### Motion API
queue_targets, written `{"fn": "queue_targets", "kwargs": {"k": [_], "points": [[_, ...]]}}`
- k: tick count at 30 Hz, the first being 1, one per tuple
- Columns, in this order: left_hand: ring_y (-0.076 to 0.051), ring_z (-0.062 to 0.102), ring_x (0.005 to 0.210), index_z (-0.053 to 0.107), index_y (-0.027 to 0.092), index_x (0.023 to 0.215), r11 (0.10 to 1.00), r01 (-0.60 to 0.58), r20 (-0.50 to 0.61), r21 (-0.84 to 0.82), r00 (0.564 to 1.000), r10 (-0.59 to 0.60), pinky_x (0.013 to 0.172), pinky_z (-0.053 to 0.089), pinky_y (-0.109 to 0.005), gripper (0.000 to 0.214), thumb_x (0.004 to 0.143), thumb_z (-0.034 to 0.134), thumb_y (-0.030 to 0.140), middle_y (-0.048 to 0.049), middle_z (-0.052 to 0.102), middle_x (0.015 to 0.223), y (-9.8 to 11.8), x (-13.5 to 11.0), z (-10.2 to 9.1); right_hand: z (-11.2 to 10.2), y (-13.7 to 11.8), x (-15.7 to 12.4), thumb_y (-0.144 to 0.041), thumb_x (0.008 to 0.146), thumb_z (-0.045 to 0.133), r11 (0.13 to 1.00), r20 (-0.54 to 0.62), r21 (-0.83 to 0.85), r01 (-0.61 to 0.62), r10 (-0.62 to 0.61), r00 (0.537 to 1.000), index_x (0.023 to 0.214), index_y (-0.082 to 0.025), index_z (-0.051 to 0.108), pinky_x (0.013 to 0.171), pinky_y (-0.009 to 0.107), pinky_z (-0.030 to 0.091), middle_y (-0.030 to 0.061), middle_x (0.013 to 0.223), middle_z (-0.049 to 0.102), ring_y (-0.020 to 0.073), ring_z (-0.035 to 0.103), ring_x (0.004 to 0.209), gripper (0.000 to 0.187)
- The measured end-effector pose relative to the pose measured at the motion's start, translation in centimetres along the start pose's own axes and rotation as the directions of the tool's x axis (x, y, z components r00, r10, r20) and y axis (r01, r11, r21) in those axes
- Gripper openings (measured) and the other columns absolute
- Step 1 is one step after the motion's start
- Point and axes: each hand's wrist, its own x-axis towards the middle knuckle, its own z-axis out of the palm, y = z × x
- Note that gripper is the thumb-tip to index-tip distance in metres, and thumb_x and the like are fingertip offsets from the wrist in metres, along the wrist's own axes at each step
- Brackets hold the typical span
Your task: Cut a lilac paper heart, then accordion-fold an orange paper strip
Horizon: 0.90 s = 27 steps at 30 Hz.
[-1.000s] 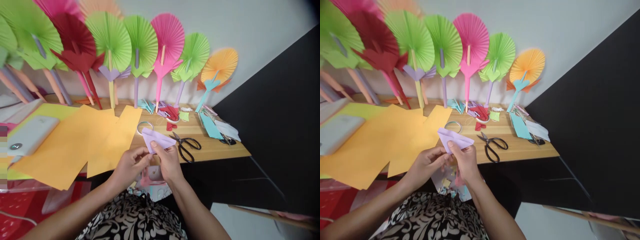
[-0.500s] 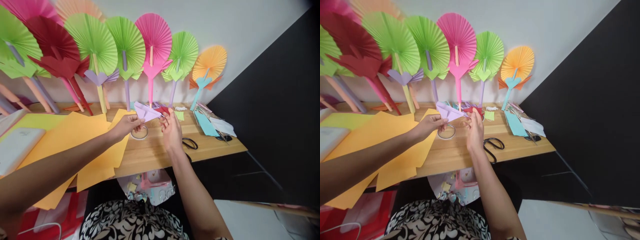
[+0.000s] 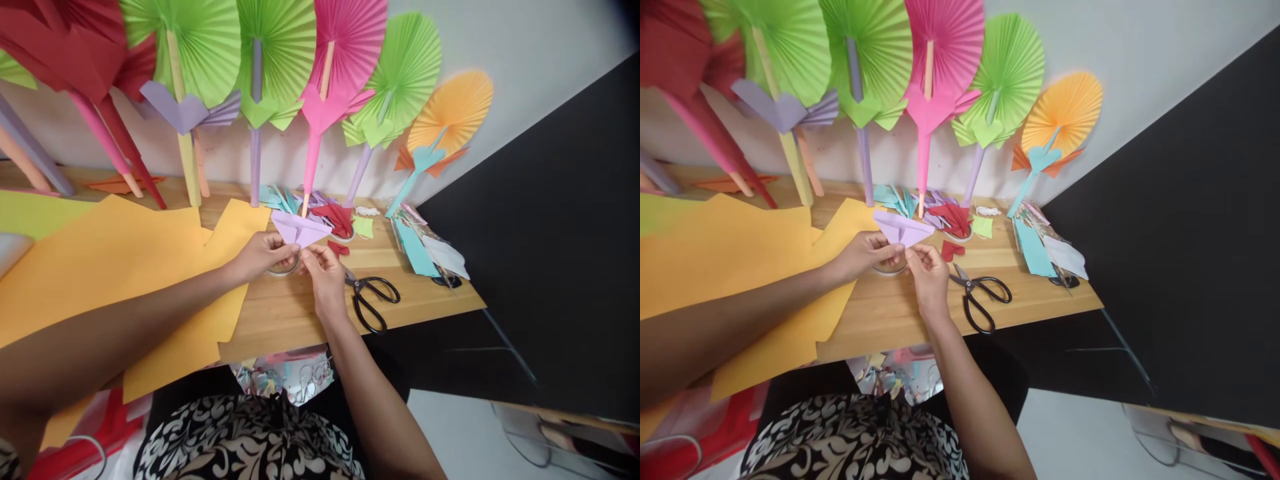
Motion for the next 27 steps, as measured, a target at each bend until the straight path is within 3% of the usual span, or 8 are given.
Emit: {"fn": "queue_targets", "kwargs": {"k": [7,12,15,20,24,27], "points": [[-0.006,0.035,0.051,0.051,0.015,0.061,0.999,-0.044,0.217,-0.019,0.975,0.047,0.049,0.026,-0.019,0.048,0.080,0.069,0.055,0.0027,0.044,0.056,-0.4,0.3,-0.4,-0.3,0.4,0.0,-0.039,0.076,0.073,0.997,-0.033,-0.072,0.026,-0.029,0.999,0.067,-0.020,0.057,0.060,0.024,0.040,-0.0061,0.059,0.054,0.0100,0.048,0.059,0.026],[-0.005,0.029,0.051,0.045,0.017,0.063,0.999,-0.014,0.331,-0.046,0.943,0.029,0.049,0.023,-0.019,0.046,0.081,0.069,0.051,0.0051,0.037,0.058,0.1,0.2,-0.5,-1.0,0.2,0.3,-0.036,0.076,0.075,0.995,-0.143,0.078,0.064,-0.053,0.988,0.067,-0.020,0.055,0.062,0.024,0.037,-0.0072,0.060,0.052,0.0091,0.046,0.060,0.027],[-0.005,0.033,0.051,0.047,0.016,0.062,0.999,-0.001,0.291,-0.051,0.957,0.016,0.049,0.025,-0.018,0.047,0.080,0.070,0.053,0.0042,0.042,0.056,0.4,0.2,-0.6,-1.2,0.1,0.3,-0.036,0.077,0.075,0.990,-0.168,0.115,0.078,-0.058,0.984,0.069,-0.020,0.055,0.063,0.024,0.038,-0.0069,0.062,0.052,0.0086,0.046,0.061,0.027],[-0.008,0.046,0.056,0.056,0.015,0.066,0.997,-0.029,0.080,-0.066,0.996,0.035,0.053,0.037,-0.018,0.045,0.079,0.073,0.054,-0.0002,0.055,0.061,0.8,0.0,-0.7,-1.0,0.1,0.2,-0.042,0.075,0.077,0.975,-0.153,0.221,0.006,0.028,0.988,0.077,-0.021,0.056,0.062,0.023,0.043,-0.0062,0.069,0.056,0.0088,0.050,0.063,0.029],[-0.007,0.043,0.054,0.054,0.015,0.065,0.996,-0.073,0.091,-0.052,0.993,0.078,0.051,0.034,-0.018,0.047,0.080,0.073,0.055,0.0009,0.053,0.058,0.5,-0.1,-0.3,-0.4,0.1,0.1,-0.039,0.069,0.081,0.978,-0.038,0.197,-0.067,0.075,0.996,0.097,-0.021,0.067,0.066,0.024,0.048,-0.0010,0.088,0.068,0.0109,0.058,0.072,0.036],[-0.006,0.039,0.050,0.051,0.015,0.064,0.992,-0.097,0.143,-0.074,0.984,0.107,0.049,0.030,-0.018,0.049,0.081,0.071,0.056,0.0020,0.050,0.057,-0.1,-0.3,0.0,0.0,0.3,0.1,-0.035,0.067,0.081,0.985,-0.025,0.148,-0.093,0.098,0.995,0.091,-0.019,0.070,0.065,0.025,0.048,0.0005,0.088,0.071,0.0119,0.060,0.072,0.031]]}}
